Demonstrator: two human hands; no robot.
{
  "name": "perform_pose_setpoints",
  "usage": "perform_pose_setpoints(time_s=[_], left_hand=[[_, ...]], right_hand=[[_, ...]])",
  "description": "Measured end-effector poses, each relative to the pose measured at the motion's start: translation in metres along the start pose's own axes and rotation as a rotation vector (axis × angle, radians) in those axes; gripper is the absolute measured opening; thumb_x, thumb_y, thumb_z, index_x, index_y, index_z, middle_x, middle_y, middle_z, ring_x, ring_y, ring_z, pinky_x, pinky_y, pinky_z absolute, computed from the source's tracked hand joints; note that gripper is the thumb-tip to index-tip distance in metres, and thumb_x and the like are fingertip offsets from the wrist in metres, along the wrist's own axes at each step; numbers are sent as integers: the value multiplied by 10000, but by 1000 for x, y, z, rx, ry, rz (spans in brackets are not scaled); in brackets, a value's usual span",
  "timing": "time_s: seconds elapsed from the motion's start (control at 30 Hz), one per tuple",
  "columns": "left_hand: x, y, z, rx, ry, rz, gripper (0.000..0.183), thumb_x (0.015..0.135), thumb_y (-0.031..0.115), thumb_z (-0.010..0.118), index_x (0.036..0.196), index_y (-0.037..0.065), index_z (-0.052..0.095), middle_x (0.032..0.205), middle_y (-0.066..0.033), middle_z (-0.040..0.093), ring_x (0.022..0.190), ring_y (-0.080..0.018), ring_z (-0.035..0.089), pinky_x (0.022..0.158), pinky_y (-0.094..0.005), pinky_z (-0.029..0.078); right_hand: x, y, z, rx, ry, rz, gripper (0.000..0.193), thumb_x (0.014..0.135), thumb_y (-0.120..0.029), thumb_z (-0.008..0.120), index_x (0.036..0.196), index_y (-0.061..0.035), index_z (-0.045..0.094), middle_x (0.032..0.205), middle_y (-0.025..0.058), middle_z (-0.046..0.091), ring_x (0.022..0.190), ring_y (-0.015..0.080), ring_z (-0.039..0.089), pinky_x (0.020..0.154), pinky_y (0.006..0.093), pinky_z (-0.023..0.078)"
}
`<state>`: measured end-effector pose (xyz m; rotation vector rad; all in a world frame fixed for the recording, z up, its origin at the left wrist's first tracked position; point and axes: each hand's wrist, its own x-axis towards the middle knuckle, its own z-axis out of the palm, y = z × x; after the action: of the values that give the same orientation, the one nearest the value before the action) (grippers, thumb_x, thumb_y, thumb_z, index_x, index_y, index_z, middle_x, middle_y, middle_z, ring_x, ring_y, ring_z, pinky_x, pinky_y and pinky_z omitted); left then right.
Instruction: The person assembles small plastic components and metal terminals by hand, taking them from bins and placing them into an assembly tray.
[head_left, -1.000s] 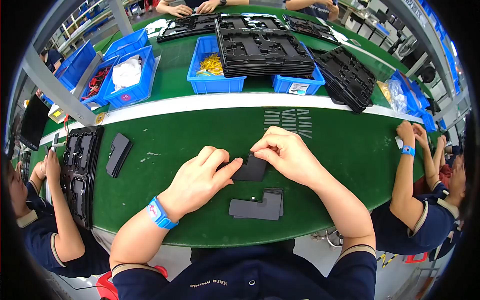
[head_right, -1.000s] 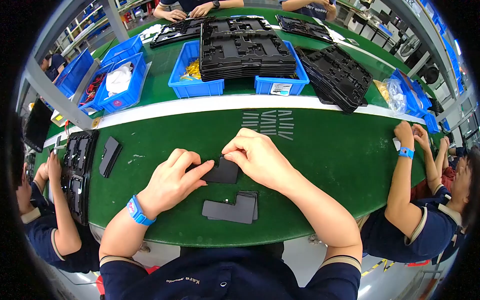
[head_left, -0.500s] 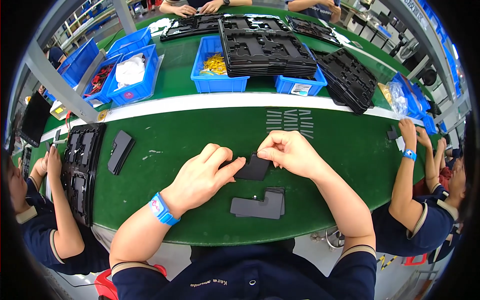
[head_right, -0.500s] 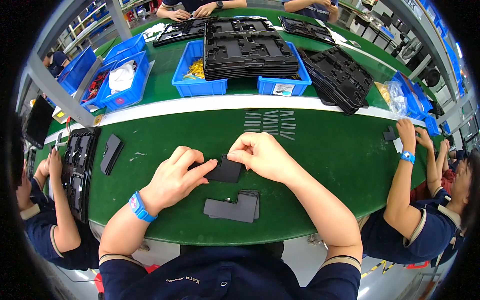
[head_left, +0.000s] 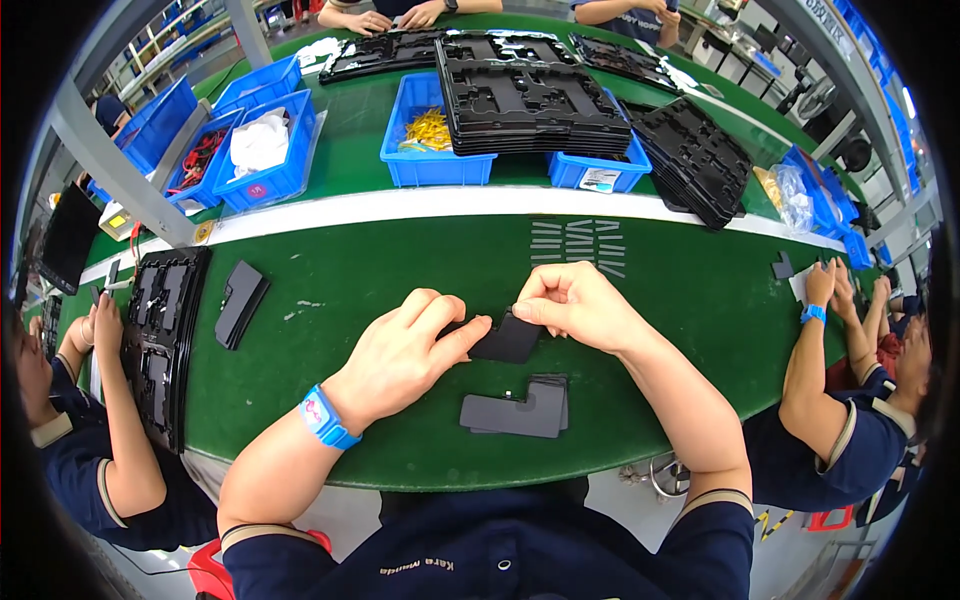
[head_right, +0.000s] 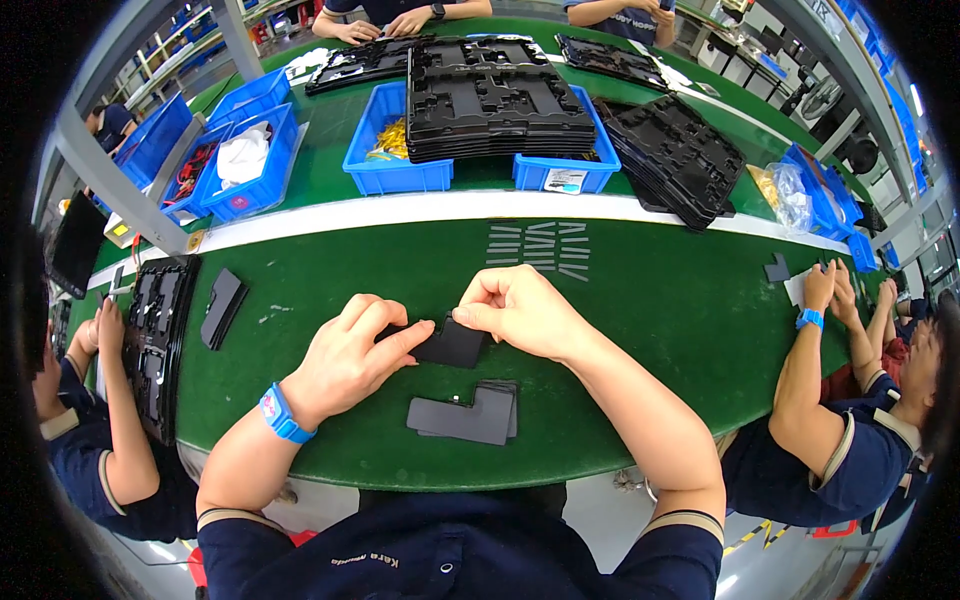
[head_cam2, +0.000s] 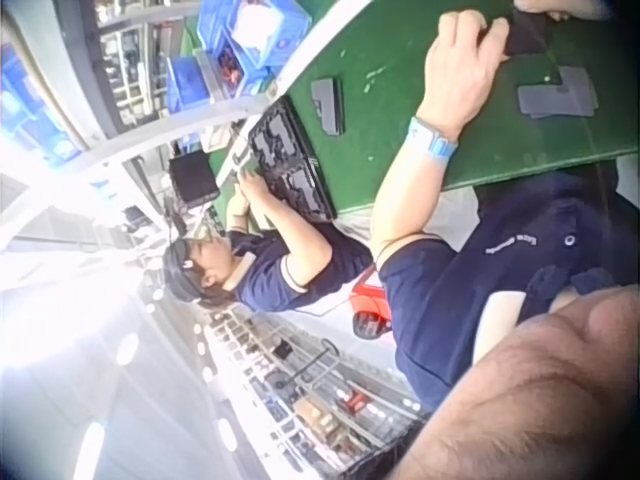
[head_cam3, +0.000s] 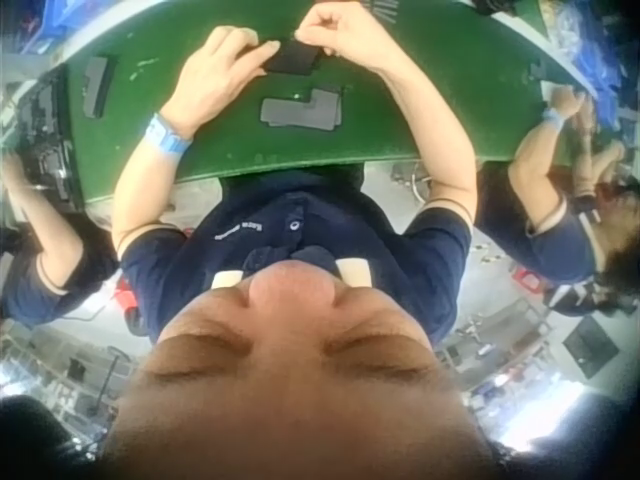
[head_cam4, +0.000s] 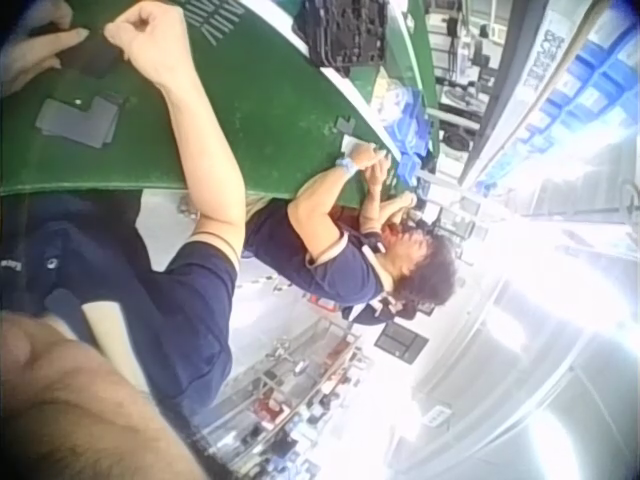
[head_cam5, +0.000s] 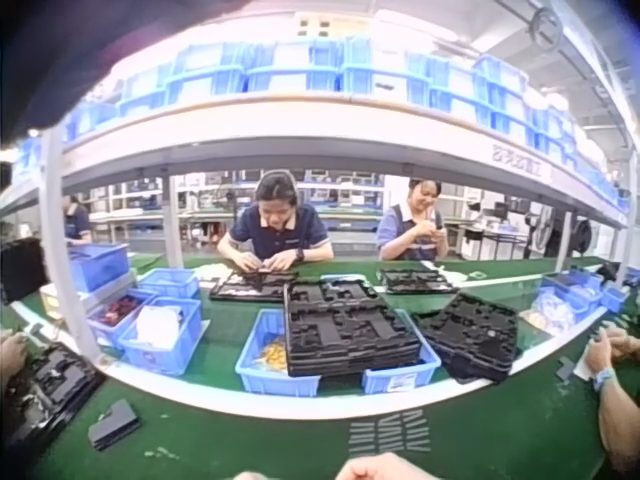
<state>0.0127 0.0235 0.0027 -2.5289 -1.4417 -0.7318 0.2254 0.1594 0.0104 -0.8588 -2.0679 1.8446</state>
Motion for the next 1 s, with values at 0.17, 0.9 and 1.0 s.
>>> perform_pose_setpoints(time_s=[0.17,0.9,1.0], left_hand=[[2,-2,-2,-13,26,-53,488,665,116,796,1131,90,654,1013,-59,540,929,-243,554,723,-329,540],[-3,-12,6,19,32,-233,495,664,96,815,1132,69,654,1000,-63,537,894,-238,546,678,-336,535],[-2,-11,6,-10,44,-251,527,630,79,816,1131,79,655,993,-72,555,875,-258,552,688,-361,522]], right_hand=[[3,9,-10,116,-36,3,270,1007,-230,556,997,8,682,806,19,654,643,71,573,581,221,486],[-8,1,11,296,-223,104,860,964,-186,625,1551,-13,21,689,34,573,500,56,452,452,211,386],[-5,3,8,184,-156,84,770,967,-195,622,1539,6,146,703,34,574,500,56,459,454,209,396]])
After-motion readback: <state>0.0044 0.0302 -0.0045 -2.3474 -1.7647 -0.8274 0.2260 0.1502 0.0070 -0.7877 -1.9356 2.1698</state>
